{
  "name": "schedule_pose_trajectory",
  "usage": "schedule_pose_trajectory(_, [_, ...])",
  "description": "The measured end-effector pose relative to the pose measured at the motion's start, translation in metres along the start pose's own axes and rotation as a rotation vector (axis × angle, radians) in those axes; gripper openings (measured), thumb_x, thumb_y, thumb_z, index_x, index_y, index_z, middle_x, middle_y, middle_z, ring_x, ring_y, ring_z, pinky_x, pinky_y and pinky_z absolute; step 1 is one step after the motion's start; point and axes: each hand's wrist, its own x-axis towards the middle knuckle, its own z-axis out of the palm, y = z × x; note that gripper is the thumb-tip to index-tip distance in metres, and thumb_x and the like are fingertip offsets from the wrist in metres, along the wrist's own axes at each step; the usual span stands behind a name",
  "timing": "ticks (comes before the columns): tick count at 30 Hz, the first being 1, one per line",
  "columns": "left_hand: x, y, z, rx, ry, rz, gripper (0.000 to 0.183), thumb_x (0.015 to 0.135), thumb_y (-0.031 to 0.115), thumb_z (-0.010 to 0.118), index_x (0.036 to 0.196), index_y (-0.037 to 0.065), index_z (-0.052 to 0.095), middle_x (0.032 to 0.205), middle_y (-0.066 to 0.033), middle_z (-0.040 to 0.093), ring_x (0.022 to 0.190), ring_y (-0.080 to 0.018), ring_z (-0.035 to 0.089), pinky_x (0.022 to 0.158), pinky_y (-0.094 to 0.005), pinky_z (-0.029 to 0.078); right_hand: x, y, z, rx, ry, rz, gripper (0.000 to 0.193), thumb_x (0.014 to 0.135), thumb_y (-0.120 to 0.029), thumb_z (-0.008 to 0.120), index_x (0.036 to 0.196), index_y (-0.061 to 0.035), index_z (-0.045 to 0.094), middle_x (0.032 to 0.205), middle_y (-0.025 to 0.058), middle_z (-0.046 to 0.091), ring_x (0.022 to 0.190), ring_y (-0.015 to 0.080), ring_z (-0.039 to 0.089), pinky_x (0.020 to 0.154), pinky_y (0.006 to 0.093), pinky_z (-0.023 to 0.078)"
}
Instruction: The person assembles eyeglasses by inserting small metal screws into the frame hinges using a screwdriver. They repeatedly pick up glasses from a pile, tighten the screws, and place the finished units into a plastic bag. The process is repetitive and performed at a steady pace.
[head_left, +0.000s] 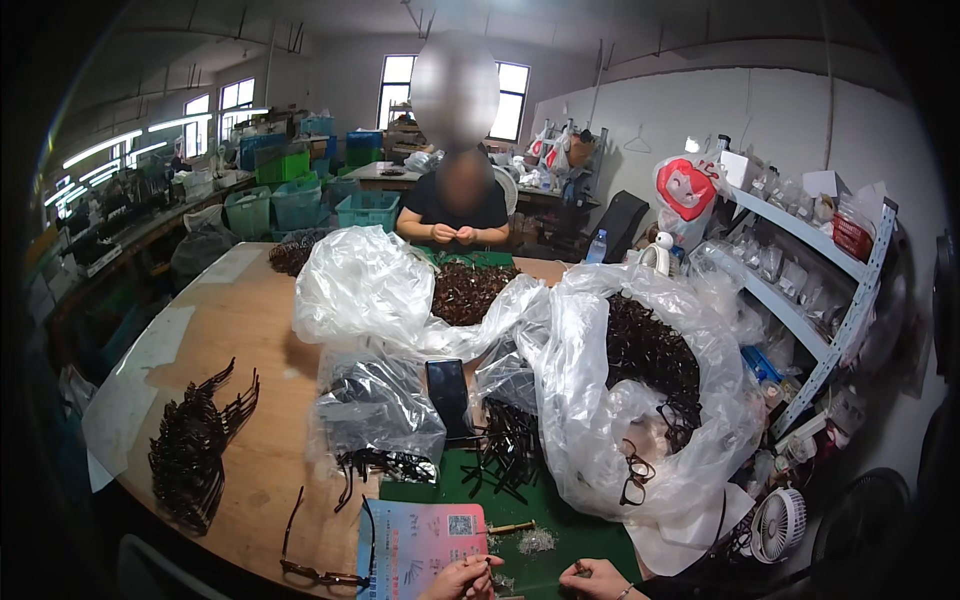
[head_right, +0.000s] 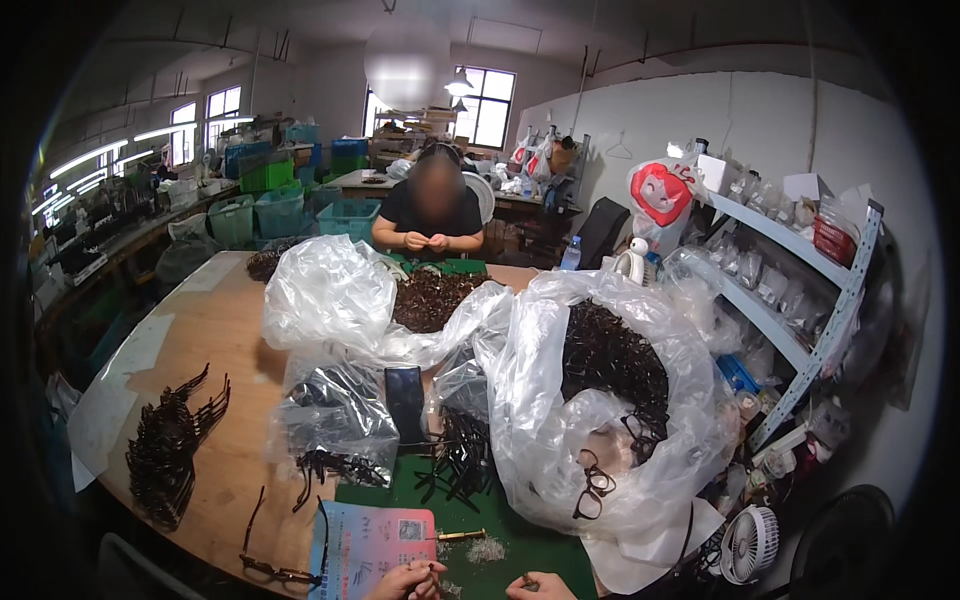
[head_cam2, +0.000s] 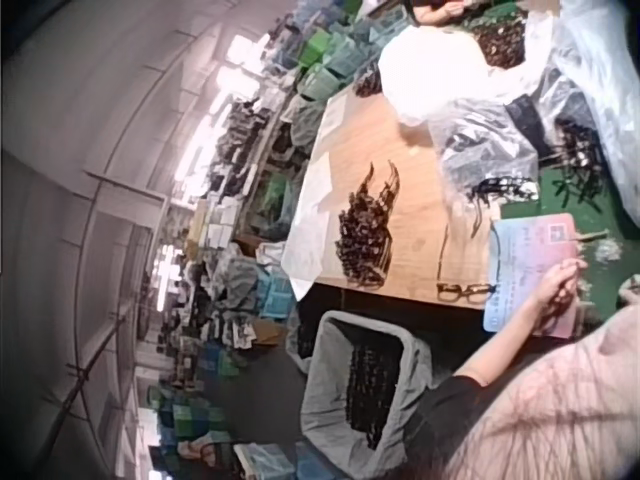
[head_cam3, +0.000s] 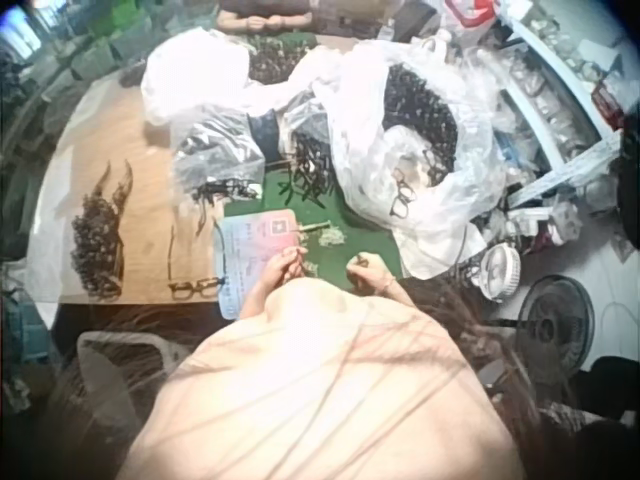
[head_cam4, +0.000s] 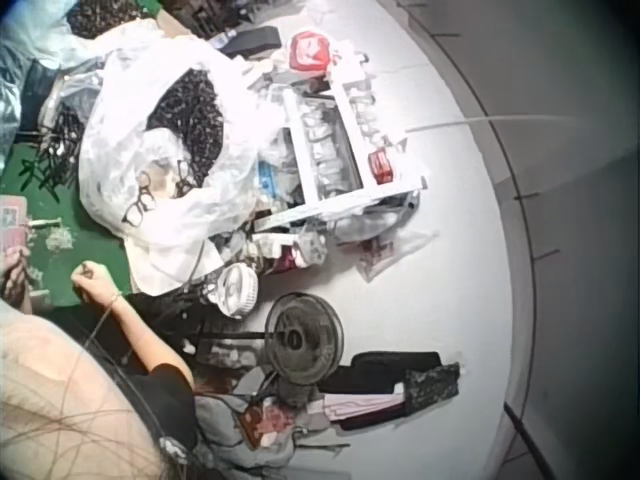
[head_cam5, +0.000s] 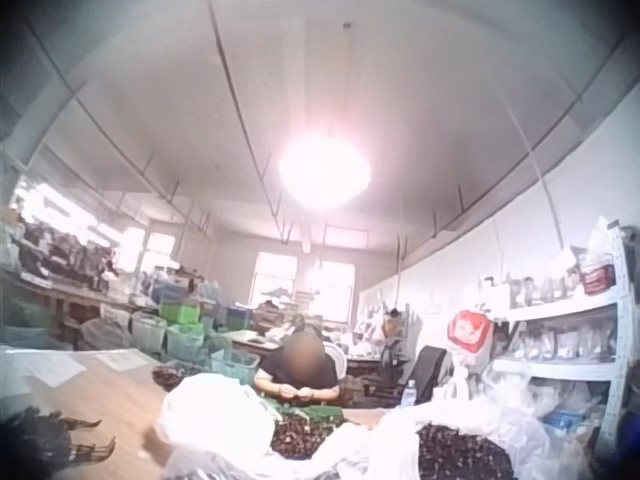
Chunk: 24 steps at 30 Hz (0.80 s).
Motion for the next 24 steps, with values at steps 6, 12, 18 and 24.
schedule_pose_trajectory(6, [-0.005,0.006,0.009,-0.016,0.026,-0.036,0.020,0.094,0.022,0.047,0.104,0.005,0.054,0.049,0.0028,0.037,0.037,-0.0067,0.032,0.039,-0.0205,0.031,-0.005,0.003,0.000,0.026,0.003,-0.026,0.017,0.081,-0.015,0.068,0.088,-0.0011,0.062,0.074,0.0030,0.063,0.056,0.0079,0.055,0.053,0.0216,0.045])
schedule_pose_trajectory(12, [-0.005,0.007,0.013,-0.066,0.053,-0.048,0.019,0.093,0.021,0.049,0.103,0.005,0.053,0.050,0.0030,0.037,0.036,-0.0060,0.029,0.033,-0.0198,0.024,-0.007,0.007,0.000,0.041,0.009,-0.023,0.017,0.081,-0.015,0.068,0.088,-0.0009,0.062,0.074,0.0033,0.063,0.056,0.0081,0.055,0.053,0.0215,0.045])
schedule_pose_trajectory(18, [-0.003,0.005,0.009,-0.072,0.063,-0.063,0.019,0.092,0.021,0.051,0.103,0.005,0.054,0.051,0.0026,0.038,0.036,-0.0055,0.030,0.032,-0.0191,0.023,-0.009,0.008,0.000,0.052,0.010,-0.014,0.017,0.080,-0.015,0.068,0.088,-0.0007,0.062,0.074,0.0037,0.063,0.056,0.0083,0.056,0.053,0.0215,0.045])
schedule_pose_trajectory(24, [-0.002,0.004,0.006,-0.059,0.010,-0.024,0.020,0.092,0.020,0.049,0.105,0.005,0.054,0.051,0.0019,0.038,0.036,-0.0064,0.031,0.033,-0.0198,0.024,-0.007,0.008,-0.002,0.064,0.010,-0.002,0.017,0.080,-0.014,0.069,0.088,-0.0006,0.062,0.073,0.0040,0.063,0.056,0.0086,0.056,0.053,0.0214,0.045])
